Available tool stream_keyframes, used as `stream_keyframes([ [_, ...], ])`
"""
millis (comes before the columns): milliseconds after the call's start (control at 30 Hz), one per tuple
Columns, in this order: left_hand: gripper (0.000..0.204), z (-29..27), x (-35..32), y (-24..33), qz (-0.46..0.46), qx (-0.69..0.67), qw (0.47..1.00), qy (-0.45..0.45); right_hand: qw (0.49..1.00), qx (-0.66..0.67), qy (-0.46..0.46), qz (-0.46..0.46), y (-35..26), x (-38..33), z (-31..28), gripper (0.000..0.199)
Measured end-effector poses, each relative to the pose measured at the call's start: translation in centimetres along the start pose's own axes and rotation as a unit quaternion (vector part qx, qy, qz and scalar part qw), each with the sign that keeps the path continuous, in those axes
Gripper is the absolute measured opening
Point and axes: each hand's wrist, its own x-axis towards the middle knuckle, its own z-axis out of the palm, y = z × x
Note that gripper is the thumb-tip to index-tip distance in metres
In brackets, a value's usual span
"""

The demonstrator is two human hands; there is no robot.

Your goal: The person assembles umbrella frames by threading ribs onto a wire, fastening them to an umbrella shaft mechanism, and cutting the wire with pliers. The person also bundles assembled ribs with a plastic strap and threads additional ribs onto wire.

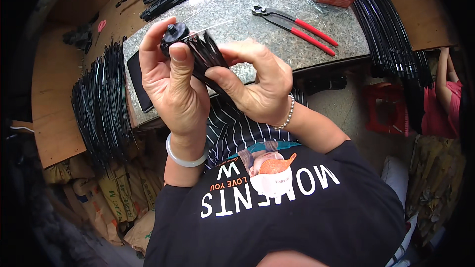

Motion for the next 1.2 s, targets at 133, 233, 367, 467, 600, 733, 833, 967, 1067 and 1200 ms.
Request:
stream_keyframes([
  [133,0.035,-0.2,-0.1,-0.1,0.004,-0.002,1.000,0.018,1.000,-0.009,-0.010,-0.007,-0.7,0.3,-0.3,0.022],
  [233,0.036,-0.9,-0.3,-0.5,-0.004,-0.024,0.999,-0.020,0.999,-0.009,-0.012,0.038,-1.4,0.2,-0.4,0.019],
  [367,0.038,-1.1,-0.9,-0.7,-0.006,-0.022,0.999,-0.042,0.997,-0.004,-0.017,0.075,-1.4,0.1,-0.6,0.016],
  [467,0.041,-0.4,-0.8,-0.7,-0.010,-0.064,0.998,-0.014,0.998,0.016,-0.028,0.056,-1.1,0.1,-0.8,0.015],
  [600,0.046,-0.5,-1.1,-0.6,-0.027,-0.052,0.998,-0.032,0.996,0.004,-0.030,0.088,-1.6,0.3,-1.0,0.013],
  [733,0.050,-1.3,-1.0,-0.7,-0.060,-0.073,0.993,-0.072,0.989,0.034,-0.051,0.133,-1.4,0.3,-1.2,0.012],
  [833,0.050,-1.6,-0.4,-0.7,-0.091,-0.162,0.979,-0.087,0.962,0.125,-0.096,0.224,-1.3,0.4,-1.9,0.010],
  [967,0.050,-1.6,-0.5,-0.8,-0.110,-0.232,0.962,-0.091,0.907,0.296,-0.038,0.297,-1.3,-0.2,-1.3,0.008],
  [1067,0.049,-1.5,-0.6,-0.8,-0.107,-0.231,0.963,-0.088,0.914,0.279,-0.045,0.292,-0.9,-0.5,-1.4,0.009],
  [1200,0.048,-1.3,-0.9,-1.2,-0.089,-0.188,0.975,-0.081,0.960,0.169,-0.055,0.218,-0.8,-0.4,-1.4,0.011],
])
